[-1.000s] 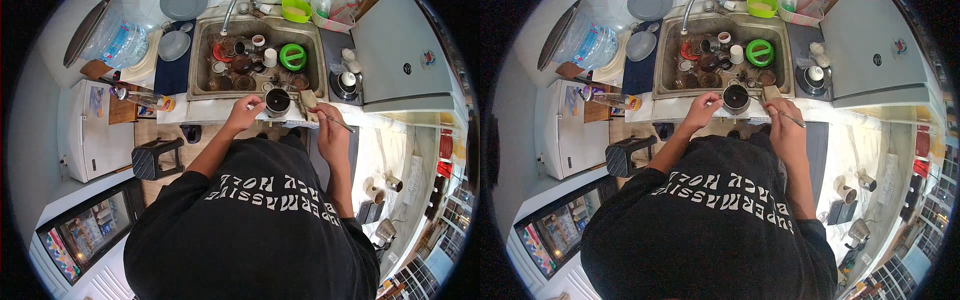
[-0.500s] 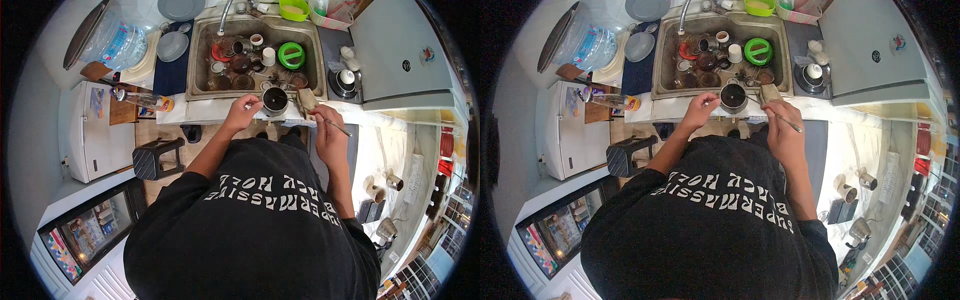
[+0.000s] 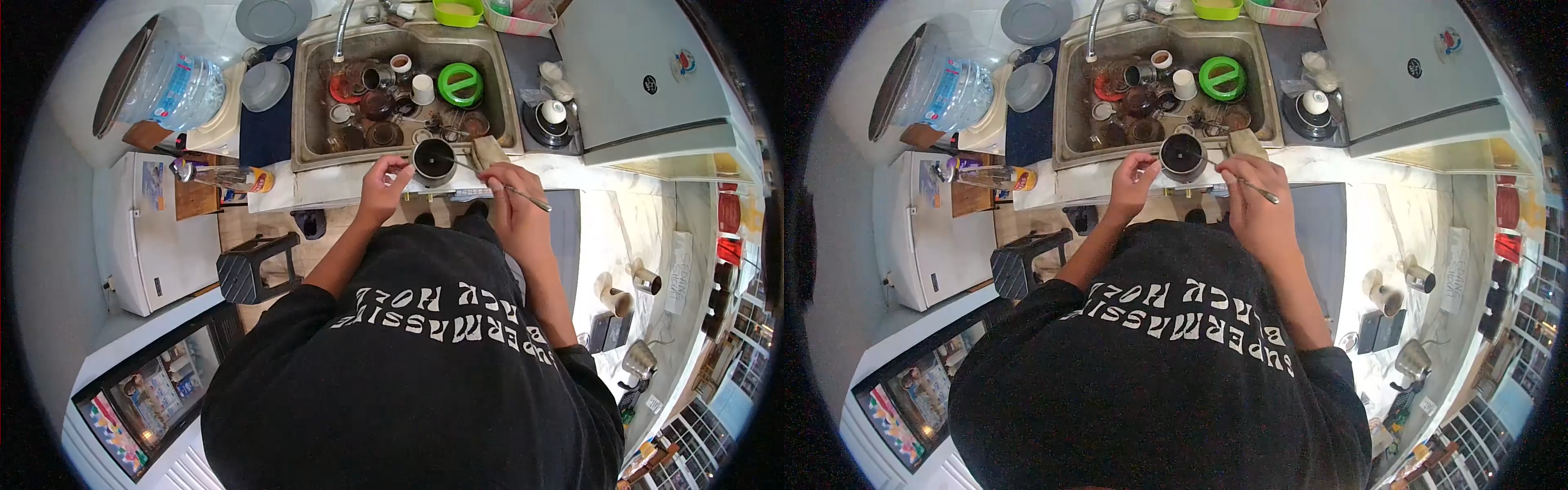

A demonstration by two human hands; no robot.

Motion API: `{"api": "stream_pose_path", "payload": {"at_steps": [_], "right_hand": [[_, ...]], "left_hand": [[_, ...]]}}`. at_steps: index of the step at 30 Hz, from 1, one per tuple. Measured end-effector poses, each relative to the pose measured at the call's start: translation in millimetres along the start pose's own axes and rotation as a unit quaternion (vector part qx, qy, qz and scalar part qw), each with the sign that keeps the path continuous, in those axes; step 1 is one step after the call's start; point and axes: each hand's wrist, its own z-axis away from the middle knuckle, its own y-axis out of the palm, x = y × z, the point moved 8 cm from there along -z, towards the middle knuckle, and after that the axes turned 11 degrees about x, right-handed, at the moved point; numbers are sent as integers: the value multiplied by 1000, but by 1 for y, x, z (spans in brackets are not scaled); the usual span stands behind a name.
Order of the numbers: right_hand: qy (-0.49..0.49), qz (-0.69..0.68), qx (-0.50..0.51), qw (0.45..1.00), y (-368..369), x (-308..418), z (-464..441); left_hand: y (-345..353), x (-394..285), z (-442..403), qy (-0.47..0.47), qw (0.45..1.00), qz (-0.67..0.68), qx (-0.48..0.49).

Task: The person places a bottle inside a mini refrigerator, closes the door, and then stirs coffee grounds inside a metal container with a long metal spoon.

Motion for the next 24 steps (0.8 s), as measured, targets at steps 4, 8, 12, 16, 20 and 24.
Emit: {"api": "stream_pose_path", "payload": {"at_steps": [4, 8, 12, 16, 20, 24], "right_hand": [[-2, 13, -16, 1000, -6, -5, 4], [0, -7, 0, 1000, 0, 0, 2], [20, 7, 2, 1000, 0, -3, -1], [19, 16, 3, 1000, -2, -4, 3], [6, 4, 0, 1000, 3, 3, -1], [32, 6, 2, 999, 4, 0, 1]], "left_hand": [[0, 17, 5, 23, 999, 23, 26], [8, 40, 10, 6, 995, 68, 79], [16, 37, 6, -17, 992, -55, 110], [20, 29, -5, -43, 990, -67, 112], [24, 21, -15, 31, 977, -182, 106], [35, 33, -22, 14, 984, -154, 93]]}}
